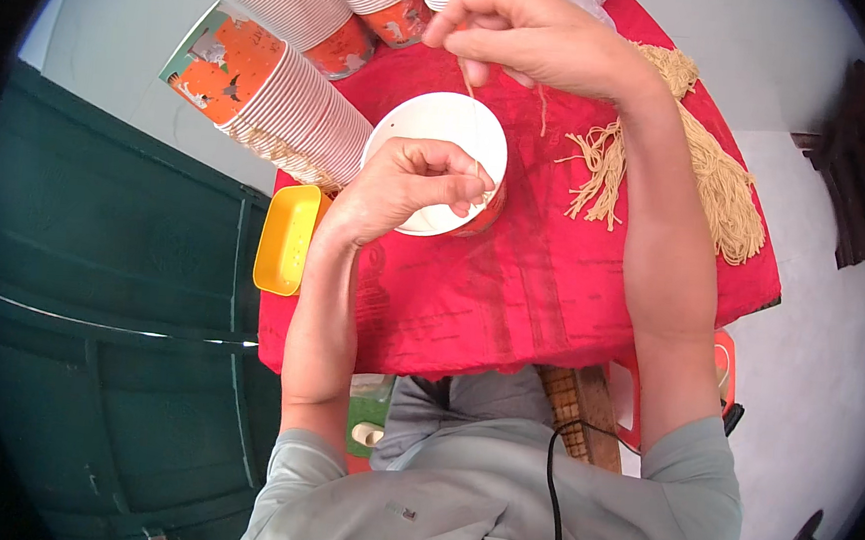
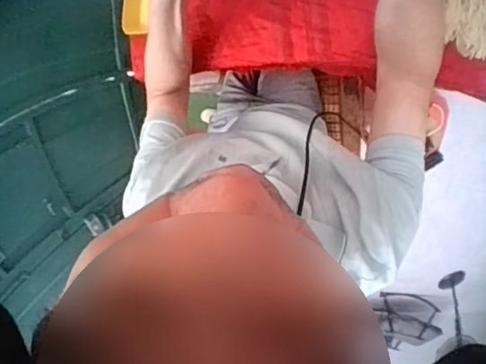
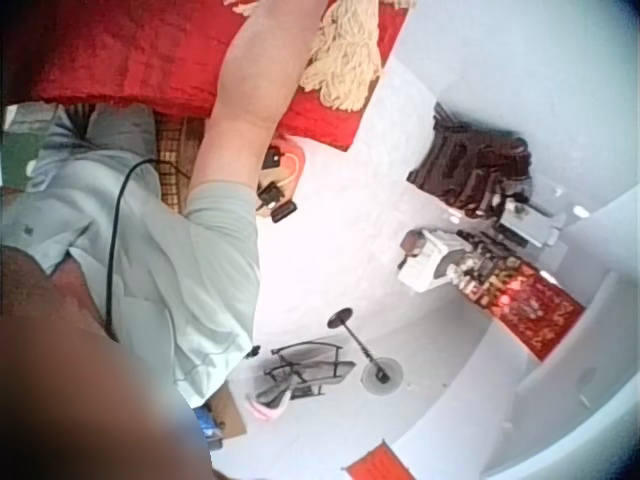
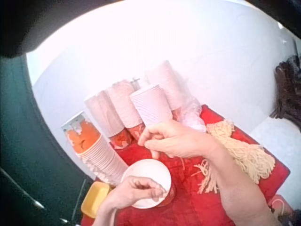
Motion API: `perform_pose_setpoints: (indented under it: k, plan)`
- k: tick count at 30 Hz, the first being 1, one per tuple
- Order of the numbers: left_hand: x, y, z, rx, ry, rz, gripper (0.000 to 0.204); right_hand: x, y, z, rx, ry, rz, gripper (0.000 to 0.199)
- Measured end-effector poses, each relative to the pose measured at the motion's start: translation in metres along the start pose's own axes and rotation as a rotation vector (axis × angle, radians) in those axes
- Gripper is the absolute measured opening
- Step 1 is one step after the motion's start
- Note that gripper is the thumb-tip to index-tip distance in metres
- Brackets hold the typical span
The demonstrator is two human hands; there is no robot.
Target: Tying thin ropes or strings through holes in paper cups.
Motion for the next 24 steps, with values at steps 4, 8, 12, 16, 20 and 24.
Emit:
perform_pose_setpoints:
  k: [4, 8, 12, 16, 20, 24]
  plan:
    - [-0.001, -0.010, -0.004, -0.061, -0.041, 0.046, 0.013, 0.043, 0.011, -0.018, 0.116, 0.243, 0.105, 0.029]
    - [-0.007, -0.001, -0.003, -0.069, -0.024, 0.007, 0.019, -0.001, -0.045, -0.026, 0.381, 0.723, 0.534, 0.027]
    - [-0.008, 0.000, -0.003, -0.074, -0.051, 0.100, 0.017, -0.007, -0.064, -0.026, 0.560, 0.959, 0.571, 0.031]
    - [-0.009, 0.011, -0.001, -0.062, -0.095, 0.187, 0.015, -0.001, -0.035, -0.026, 0.531, 0.657, 0.479, 0.025]
    - [-0.014, 0.016, -0.004, -0.056, -0.121, 0.268, 0.015, 0.012, -0.025, -0.011, 0.424, 0.344, 0.266, 0.024]
    - [-0.019, 0.022, -0.004, -0.052, -0.153, 0.338, 0.016, 0.035, -0.046, 0.008, 0.248, 0.167, 0.203, 0.023]
Point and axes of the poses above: each hand's wrist, its own z-axis away from the middle knuckle, its own y-axis out of the back of the hand, x = y × z, the point moved 6 cm from there along -z, towards the middle knuckle, and after that the axes turned 2 degrees about x, right-handed, at the moved point
